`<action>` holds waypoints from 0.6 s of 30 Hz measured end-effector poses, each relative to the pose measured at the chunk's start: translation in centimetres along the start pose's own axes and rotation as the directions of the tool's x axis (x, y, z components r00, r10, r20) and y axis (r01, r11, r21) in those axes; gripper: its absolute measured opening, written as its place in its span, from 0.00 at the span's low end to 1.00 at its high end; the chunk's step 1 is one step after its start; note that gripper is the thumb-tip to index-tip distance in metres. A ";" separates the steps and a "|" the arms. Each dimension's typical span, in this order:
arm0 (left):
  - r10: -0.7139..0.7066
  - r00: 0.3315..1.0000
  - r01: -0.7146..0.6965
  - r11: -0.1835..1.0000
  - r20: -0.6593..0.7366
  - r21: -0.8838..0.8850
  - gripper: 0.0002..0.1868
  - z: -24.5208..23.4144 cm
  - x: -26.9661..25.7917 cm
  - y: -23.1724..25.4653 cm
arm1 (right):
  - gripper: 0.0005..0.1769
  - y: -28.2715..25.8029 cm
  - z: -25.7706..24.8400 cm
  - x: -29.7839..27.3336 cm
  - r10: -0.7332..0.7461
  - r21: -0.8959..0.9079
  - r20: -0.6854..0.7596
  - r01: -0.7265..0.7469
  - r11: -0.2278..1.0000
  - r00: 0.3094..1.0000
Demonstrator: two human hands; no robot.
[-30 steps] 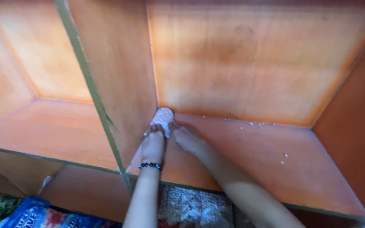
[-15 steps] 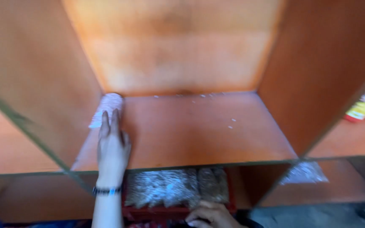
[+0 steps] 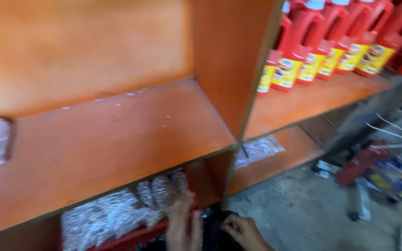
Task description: Organizing and restocking bags of peanuts and snacks on grocery store shelves.
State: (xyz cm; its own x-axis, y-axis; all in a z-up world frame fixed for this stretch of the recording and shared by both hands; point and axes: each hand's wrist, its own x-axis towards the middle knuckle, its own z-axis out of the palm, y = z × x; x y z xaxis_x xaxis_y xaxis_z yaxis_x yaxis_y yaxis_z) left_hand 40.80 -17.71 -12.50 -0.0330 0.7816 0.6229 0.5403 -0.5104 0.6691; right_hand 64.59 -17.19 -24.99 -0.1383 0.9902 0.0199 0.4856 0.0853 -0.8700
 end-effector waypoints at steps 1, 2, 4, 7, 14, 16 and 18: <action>0.002 1.000 -0.002 1.000 0.016 -0.011 0.24 2.0 -0.4 0.4 | 0.09 0.3 -0.9 -0.1 0.015 0.001 -0.013 -0.015 1.000 1.000; -0.072 0.984 0.078 0.996 0.164 -0.031 0.23 4.0 -0.8 0.8 | 0.06 0.5 -1.9 0.0 0.000 -0.018 -0.067 -0.002 1.000 0.998; -0.140 0.937 0.161 0.986 0.319 -0.041 0.22 7.0 -1.1 1.6 | 0.04 0.7 -3.7 0.4 -0.004 -0.038 -0.124 -0.001 0.999 0.992; -0.116 0.878 0.187 0.976 0.463 -0.109 0.20 10.2 -0.6 2.8 | 0.07 0.8 -6.4 1.1 0.076 -0.011 -0.227 -0.080 0.997 0.971; 0.007 0.862 0.014 0.999 0.506 -0.038 0.18 16.6 -0.4 3.3 | 0.12 6.1 -9.7 2.6 0.040 -0.032 -0.455 -0.062 0.998 0.889; 0.005 0.840 -0.010 1.000 0.542 0.006 0.17 18.5 -0.6 3.0 | 0.09 7.3 -10.3 3.2 -0.114 -0.033 -0.522 0.113 0.993 0.846; 0.015 0.817 -0.086 0.992 0.576 0.095 0.17 20.4 -0.8 2.6 | 0.11 7.9 -10.9 3.9 0.129 0.057 -0.511 -0.116 0.992 0.850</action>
State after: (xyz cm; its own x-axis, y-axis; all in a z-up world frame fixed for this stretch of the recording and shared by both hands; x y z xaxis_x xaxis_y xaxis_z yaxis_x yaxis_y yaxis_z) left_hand 59.39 -12.37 -19.49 0.4659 0.8374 0.2858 0.6188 -0.5392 0.5713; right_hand 77.35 -11.44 -26.44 0.3860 0.9090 0.1569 0.4486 -0.0364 -0.8930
